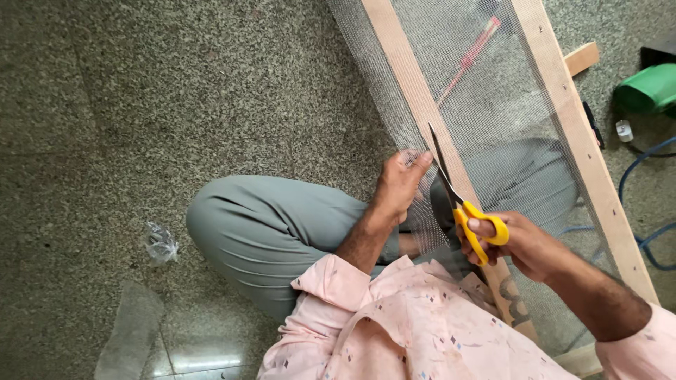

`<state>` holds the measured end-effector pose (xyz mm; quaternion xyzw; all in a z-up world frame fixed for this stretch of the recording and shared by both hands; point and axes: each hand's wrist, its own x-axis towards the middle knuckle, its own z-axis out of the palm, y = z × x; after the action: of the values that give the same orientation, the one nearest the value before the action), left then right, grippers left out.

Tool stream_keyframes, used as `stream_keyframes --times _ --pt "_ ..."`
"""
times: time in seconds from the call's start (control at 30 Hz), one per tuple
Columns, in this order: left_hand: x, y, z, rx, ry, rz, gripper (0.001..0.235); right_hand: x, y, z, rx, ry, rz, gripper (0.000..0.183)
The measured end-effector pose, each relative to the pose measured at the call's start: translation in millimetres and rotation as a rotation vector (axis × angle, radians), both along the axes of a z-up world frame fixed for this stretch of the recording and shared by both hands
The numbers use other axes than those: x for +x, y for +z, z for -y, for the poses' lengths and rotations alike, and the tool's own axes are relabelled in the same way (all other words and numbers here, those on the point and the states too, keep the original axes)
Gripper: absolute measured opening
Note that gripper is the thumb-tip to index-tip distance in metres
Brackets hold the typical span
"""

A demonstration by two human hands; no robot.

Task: The person sits on the floor and uses yellow-handled scissors to trim the excess mesh from a wooden window screen frame. They cut along the edges of the frame, removing the overhanging mesh material.

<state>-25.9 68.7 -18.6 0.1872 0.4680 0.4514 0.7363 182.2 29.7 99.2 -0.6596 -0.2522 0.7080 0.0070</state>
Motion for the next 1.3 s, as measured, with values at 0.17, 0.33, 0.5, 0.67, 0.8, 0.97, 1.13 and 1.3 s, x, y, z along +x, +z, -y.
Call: stream_keyframes --times 0.17,0.33,0.5,0.67,0.8,0.97,1.13,1.3 --pt "0.0 0.6 -1.0 -0.038 -0.022 -0.022 0.039 -4.6 -3.0 -6.5 0.011 -0.047 -0.038 0.059" --pt "-0.5 -0.4 1.5 -0.04 -0.01 -0.022 0.042 -7.5 -6.5 -3.9 0.03 -0.118 -0.095 0.059" --pt "-1.4 0.4 0.9 -0.036 -0.01 -0.029 0.037 -5.3 -11.7 0.2 0.075 -0.149 -0.128 0.058" --pt "-2.2 0.7 2.7 -0.032 0.025 0.017 0.029 -6.6 -16.0 6.5 0.078 -0.202 -0.125 0.058" --pt "-4.8 -0.3 0.1 -0.063 0.022 0.093 0.028 -7.9 -17.9 7.3 0.108 -0.192 -0.108 0.06" --pt "-6.8 2.9 -0.1 -0.083 0.029 0.278 0.028 -5.2 -19.3 10.9 0.115 -0.168 -0.105 0.06" --pt "-10.6 5.4 -0.6 -0.049 0.01 0.315 0.024 -2.9 -16.3 7.2 0.08 -0.123 -0.124 0.056" --pt "-11.2 3.1 1.0 0.011 0.012 0.359 0.023 0.9 -8.1 -1.4 0.072 -0.096 -0.152 0.057"
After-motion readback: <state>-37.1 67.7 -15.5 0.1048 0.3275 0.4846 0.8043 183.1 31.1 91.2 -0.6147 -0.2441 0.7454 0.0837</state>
